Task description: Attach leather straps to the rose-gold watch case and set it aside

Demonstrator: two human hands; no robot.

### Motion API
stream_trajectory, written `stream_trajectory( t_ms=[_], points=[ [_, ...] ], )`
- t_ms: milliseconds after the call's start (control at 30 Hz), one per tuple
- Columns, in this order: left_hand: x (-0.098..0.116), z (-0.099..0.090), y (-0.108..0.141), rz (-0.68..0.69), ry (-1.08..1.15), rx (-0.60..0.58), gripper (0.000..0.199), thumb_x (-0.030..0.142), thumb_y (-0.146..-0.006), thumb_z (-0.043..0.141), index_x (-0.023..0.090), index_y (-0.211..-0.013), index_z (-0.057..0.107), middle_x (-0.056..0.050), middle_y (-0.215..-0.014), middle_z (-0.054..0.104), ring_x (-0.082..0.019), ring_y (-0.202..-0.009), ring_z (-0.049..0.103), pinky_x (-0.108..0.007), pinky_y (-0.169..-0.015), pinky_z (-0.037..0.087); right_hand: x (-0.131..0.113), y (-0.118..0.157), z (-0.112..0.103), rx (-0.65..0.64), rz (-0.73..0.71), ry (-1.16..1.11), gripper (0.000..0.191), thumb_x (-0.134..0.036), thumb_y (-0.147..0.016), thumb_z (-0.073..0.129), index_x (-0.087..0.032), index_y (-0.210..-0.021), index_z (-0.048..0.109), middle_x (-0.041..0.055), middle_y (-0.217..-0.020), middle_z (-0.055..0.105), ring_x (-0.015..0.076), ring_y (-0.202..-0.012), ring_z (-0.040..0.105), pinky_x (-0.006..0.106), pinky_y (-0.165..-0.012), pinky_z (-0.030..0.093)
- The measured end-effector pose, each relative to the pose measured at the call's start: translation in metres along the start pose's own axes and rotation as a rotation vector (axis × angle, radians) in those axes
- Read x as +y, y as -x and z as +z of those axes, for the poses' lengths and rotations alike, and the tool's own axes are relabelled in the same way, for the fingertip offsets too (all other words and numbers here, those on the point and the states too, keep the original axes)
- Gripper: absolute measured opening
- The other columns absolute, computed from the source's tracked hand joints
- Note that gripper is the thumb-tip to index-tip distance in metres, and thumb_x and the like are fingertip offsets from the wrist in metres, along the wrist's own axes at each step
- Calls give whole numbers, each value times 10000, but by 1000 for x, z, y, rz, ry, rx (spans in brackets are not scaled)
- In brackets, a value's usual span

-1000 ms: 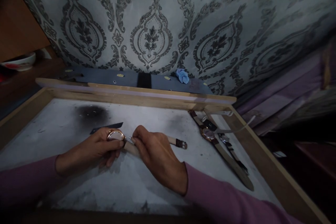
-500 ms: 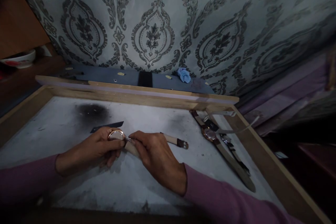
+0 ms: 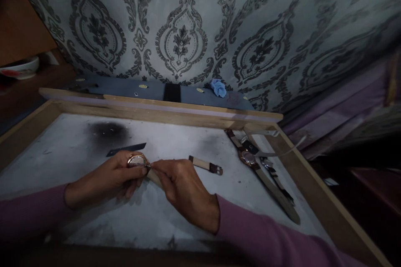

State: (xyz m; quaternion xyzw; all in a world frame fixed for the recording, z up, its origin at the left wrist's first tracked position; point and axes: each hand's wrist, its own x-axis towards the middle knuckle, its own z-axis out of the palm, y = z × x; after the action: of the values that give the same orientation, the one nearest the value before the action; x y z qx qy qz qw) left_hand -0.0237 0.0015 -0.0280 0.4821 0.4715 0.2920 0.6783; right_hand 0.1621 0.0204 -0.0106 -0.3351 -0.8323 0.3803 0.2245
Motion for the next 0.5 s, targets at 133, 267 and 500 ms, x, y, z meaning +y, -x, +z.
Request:
stream_trajectory(
  t_ms=[133,267,500],
  points=[
    [-1,-1,-2,-13,16,3,266,367,-741,611,175,-582,519,39,-376,517,-59,-297,409,-159,-320,306,2,1,1,29,-20,2,248,-131,-903,490,-163,-899,736,21,-751,732,125,-649,662,215,-589,439],
    [-1,-1,-2,-25,37,21,254,355,-734,610,174,-577,525,38,-375,516,-61,-297,409,-162,-319,301,5,1,3,117,-30,22,243,-155,-905,488,-166,-935,728,17,-733,732,120,-617,653,217,-588,442],
    [1,-1,-1,-10,24,17,273,373,-737,612,174,-572,522,34,-380,521,-62,-298,414,-165,-324,299,4,0,3,76,-11,12,248,-165,-914,489,-167,-910,737,15,-723,722,121,-626,651,218,-594,446]
  ],
)
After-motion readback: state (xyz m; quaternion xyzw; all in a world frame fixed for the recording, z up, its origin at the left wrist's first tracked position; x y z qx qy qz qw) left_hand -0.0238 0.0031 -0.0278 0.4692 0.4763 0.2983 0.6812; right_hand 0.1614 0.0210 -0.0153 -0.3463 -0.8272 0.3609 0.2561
